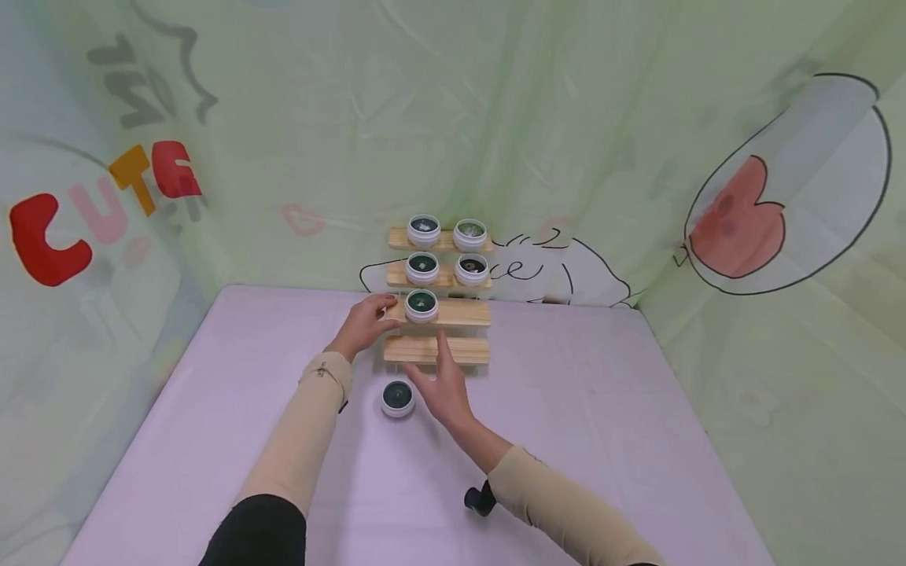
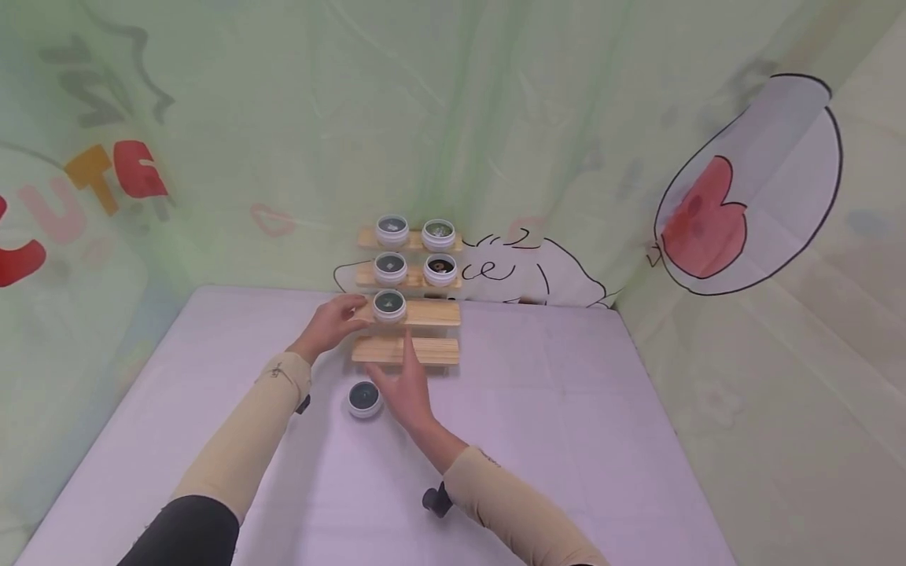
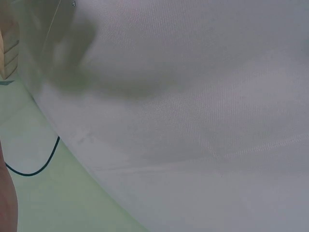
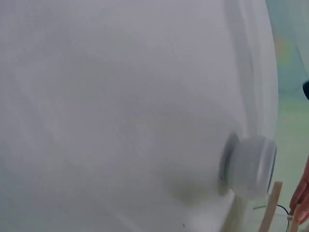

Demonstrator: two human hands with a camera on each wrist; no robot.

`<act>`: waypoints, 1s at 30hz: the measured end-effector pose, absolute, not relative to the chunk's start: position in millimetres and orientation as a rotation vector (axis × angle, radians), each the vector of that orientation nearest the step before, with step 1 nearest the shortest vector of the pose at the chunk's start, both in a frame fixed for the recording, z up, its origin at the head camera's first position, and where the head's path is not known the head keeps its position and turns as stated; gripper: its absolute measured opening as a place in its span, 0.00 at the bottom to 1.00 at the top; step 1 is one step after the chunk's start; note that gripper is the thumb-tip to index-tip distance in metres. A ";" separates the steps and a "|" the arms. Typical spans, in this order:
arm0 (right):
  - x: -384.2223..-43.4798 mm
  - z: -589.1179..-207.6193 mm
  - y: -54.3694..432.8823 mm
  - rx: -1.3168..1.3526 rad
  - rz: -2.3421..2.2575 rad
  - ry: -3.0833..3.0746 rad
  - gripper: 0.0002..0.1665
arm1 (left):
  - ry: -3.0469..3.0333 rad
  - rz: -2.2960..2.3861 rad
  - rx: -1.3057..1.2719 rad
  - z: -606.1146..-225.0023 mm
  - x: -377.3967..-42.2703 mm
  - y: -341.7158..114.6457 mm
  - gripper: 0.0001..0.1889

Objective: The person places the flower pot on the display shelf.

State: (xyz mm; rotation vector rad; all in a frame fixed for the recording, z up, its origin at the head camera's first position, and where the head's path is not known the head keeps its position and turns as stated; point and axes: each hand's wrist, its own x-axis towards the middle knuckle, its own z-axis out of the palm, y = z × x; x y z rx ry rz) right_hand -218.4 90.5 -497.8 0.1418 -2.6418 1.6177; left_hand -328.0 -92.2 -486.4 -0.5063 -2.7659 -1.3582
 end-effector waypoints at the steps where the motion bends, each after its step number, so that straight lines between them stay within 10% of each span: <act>1: -214.1 -500.5 89.9 0.159 1.618 -2.646 0.55 | -2.762 -1.360 -0.505 -486.3 -327.8 -92.2 0.27; 30: -179.0 -556.8 74.0 0.335 1.443 -2.600 0.55 | -2.735 -1.358 -0.520 -483.9 -324.5 -90.7 0.27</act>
